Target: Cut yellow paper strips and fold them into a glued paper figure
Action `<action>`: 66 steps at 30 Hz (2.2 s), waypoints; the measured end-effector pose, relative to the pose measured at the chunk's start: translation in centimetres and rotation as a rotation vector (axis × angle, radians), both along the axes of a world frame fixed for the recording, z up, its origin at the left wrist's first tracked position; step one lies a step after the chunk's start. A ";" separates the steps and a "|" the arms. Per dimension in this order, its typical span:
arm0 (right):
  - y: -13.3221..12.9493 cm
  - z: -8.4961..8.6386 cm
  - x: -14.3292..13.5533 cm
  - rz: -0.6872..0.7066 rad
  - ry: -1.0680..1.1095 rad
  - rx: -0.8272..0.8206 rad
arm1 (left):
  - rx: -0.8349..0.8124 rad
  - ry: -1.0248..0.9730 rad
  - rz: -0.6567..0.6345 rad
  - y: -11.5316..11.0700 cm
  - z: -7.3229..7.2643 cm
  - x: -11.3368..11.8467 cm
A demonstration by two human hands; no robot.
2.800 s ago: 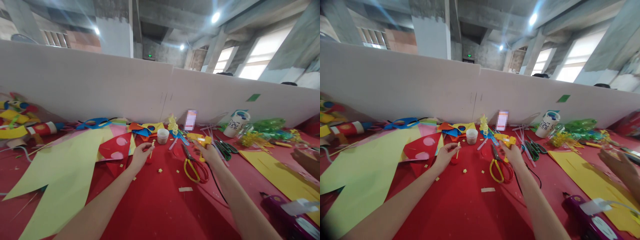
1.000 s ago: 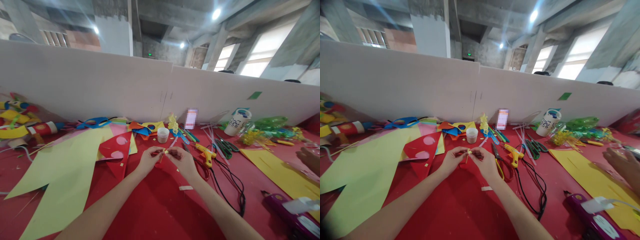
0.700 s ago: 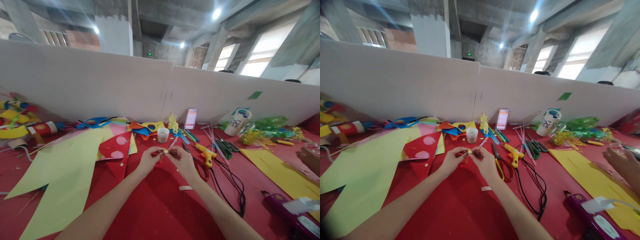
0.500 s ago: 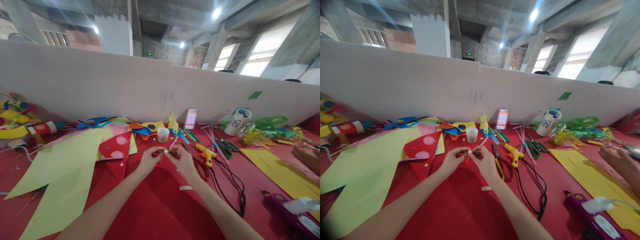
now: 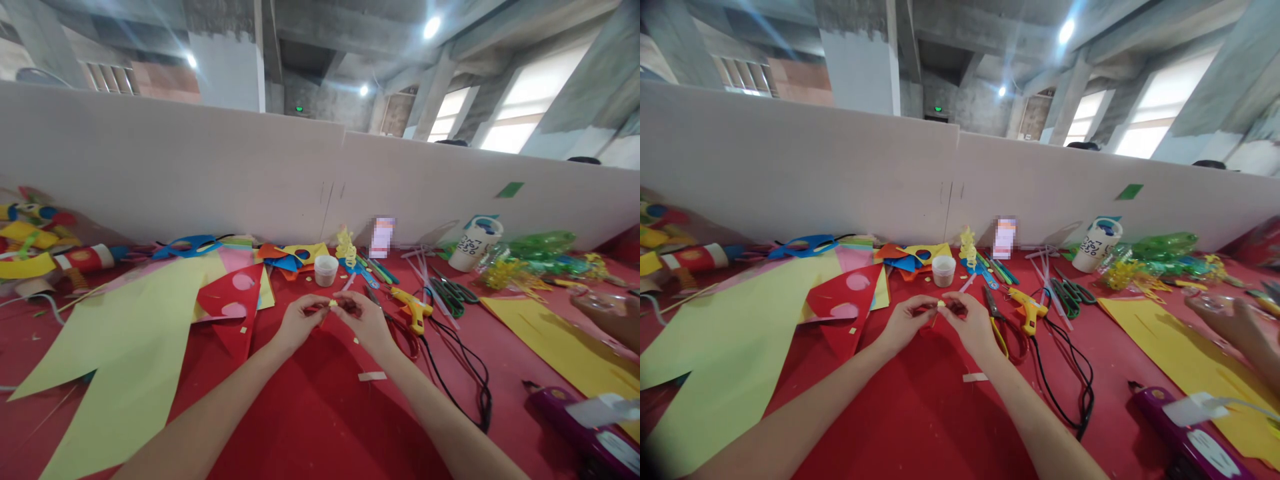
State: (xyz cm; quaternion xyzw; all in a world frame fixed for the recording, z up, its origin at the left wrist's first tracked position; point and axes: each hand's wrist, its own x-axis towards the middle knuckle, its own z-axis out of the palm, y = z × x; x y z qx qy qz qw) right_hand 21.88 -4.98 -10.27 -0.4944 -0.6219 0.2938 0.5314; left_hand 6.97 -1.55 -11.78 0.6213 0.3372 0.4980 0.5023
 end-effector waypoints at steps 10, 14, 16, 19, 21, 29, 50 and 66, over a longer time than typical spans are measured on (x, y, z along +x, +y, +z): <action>0.2 -0.2 0.0 -0.012 0.021 0.014 | -0.022 0.010 -0.012 0.0 0.1 -0.1; 0.1 -0.1 0.0 -0.008 0.001 0.038 | -0.034 0.017 -0.016 0.2 -0.1 -0.1; 0.1 -0.1 0.0 0.006 0.017 0.028 | -0.042 0.020 -0.020 0.2 -0.2 -0.1; 0.0 0.0 -0.2 0.025 0.048 0.015 | -0.054 0.023 -0.024 0.2 -0.3 -0.1; 0.0 0.1 -0.3 0.025 0.061 0.009 | -0.057 0.022 -0.026 0.2 -0.2 -0.2; 0.1 -0.2 -0.1 -0.002 0.053 0.001 | -0.066 0.017 -0.038 0.0 0.0 -0.2; 0.4 -0.6 0.2 -0.027 0.210 -0.076 | -0.137 -0.005 -0.025 0.3 -0.2 -0.1; 0.9 -1.1 0.5 -0.013 0.329 -0.196 | -0.195 -0.041 -0.137 -0.3 -0.1 0.3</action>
